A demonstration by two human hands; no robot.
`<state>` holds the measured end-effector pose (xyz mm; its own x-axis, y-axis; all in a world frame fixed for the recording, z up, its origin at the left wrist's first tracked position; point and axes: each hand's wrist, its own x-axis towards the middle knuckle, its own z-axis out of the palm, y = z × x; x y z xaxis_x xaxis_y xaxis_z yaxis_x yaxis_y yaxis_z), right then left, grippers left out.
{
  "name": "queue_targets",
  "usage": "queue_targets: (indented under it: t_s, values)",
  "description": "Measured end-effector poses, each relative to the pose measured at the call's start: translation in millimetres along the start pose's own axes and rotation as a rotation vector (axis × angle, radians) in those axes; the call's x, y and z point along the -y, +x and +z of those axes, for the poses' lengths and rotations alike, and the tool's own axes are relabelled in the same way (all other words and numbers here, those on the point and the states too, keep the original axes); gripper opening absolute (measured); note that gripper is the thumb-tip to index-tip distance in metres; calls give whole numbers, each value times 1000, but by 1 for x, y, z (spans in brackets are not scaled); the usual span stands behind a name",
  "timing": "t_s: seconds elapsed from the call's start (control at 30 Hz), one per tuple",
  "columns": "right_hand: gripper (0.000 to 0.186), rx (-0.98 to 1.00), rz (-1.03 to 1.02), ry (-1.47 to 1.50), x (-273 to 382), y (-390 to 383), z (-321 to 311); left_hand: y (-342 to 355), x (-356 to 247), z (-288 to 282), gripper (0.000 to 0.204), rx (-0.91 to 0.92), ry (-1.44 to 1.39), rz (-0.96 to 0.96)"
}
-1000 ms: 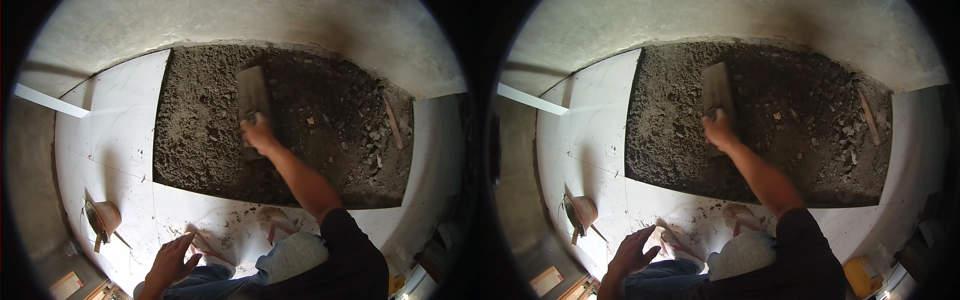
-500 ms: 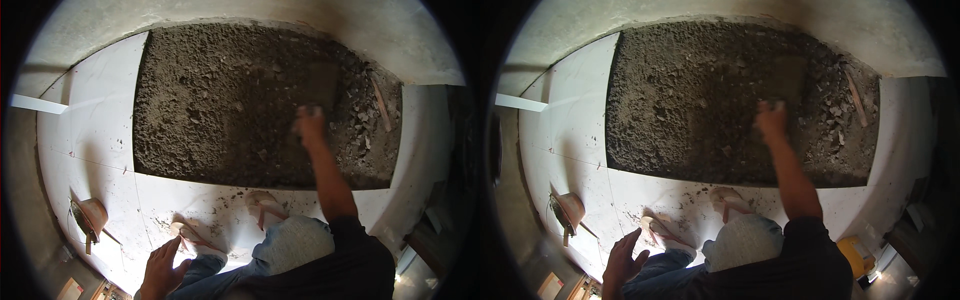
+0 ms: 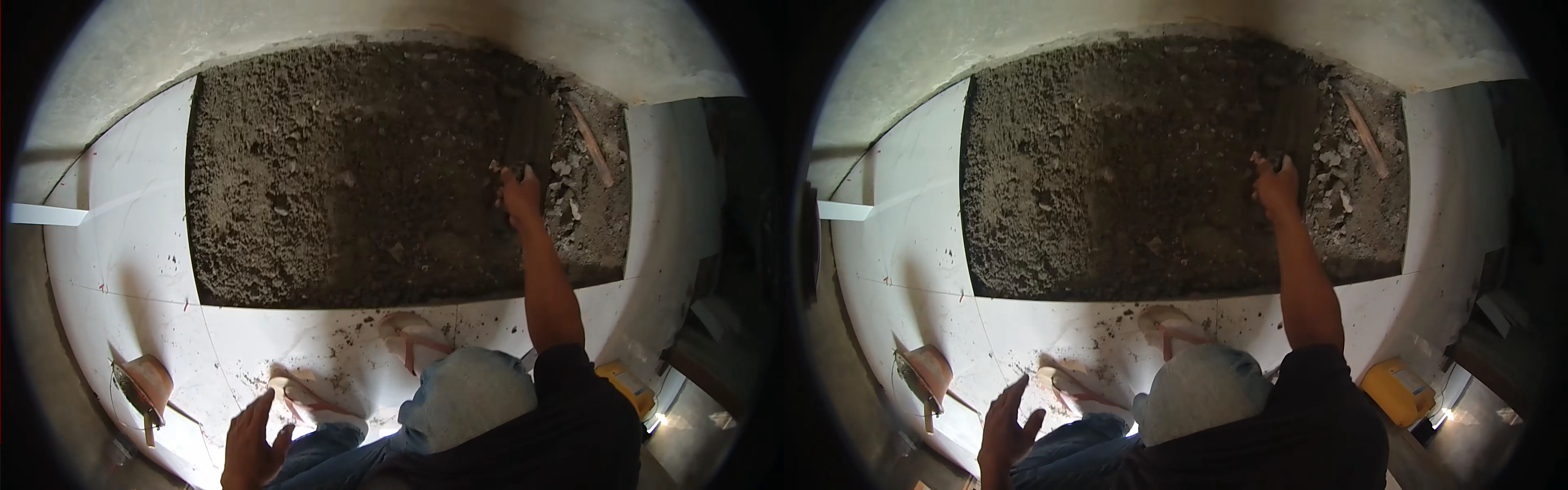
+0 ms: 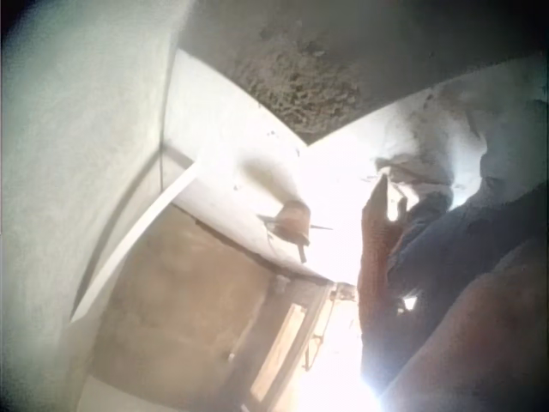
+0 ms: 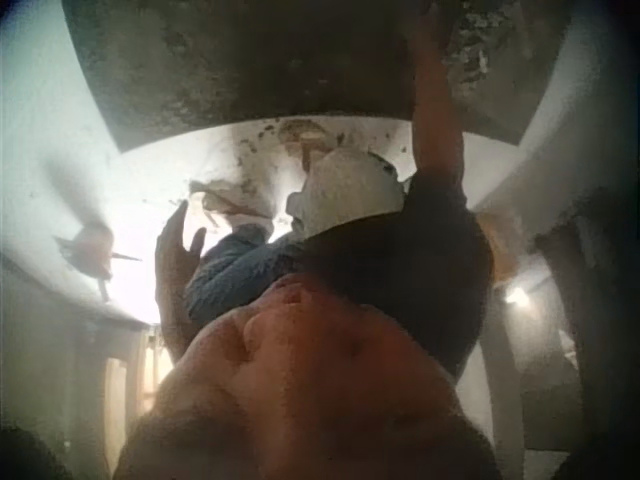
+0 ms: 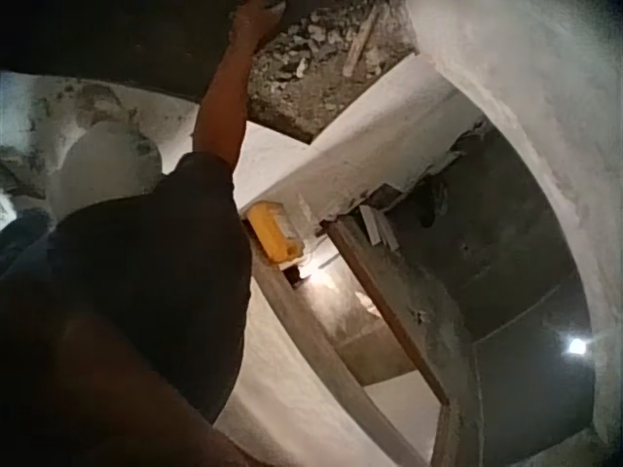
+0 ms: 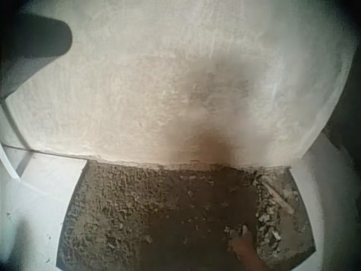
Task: The person levels a layer of wet concrete in a floor gap using a trowel and a putty knife.
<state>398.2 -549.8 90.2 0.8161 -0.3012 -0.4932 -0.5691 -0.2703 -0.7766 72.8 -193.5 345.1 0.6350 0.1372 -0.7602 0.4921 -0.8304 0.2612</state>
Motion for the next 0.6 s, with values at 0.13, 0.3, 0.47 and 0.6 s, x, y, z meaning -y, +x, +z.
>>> queue_targets:
  t_s: [0.13,0.3,0.47,0.6]
  values:
    - [65,290,-60,104,42,-9,73,6,-2,5,63,67,-16,5]
    - [72,308,-66,-35,49,72,164,26,12,4,61,-12,39,29]
    - [56,61,-47,56,20,101,87,14,7,2,63,-32,-6,-6]
    - [65,108,-32,30,29,92,7,-1,7,6,62,-41,26,24]
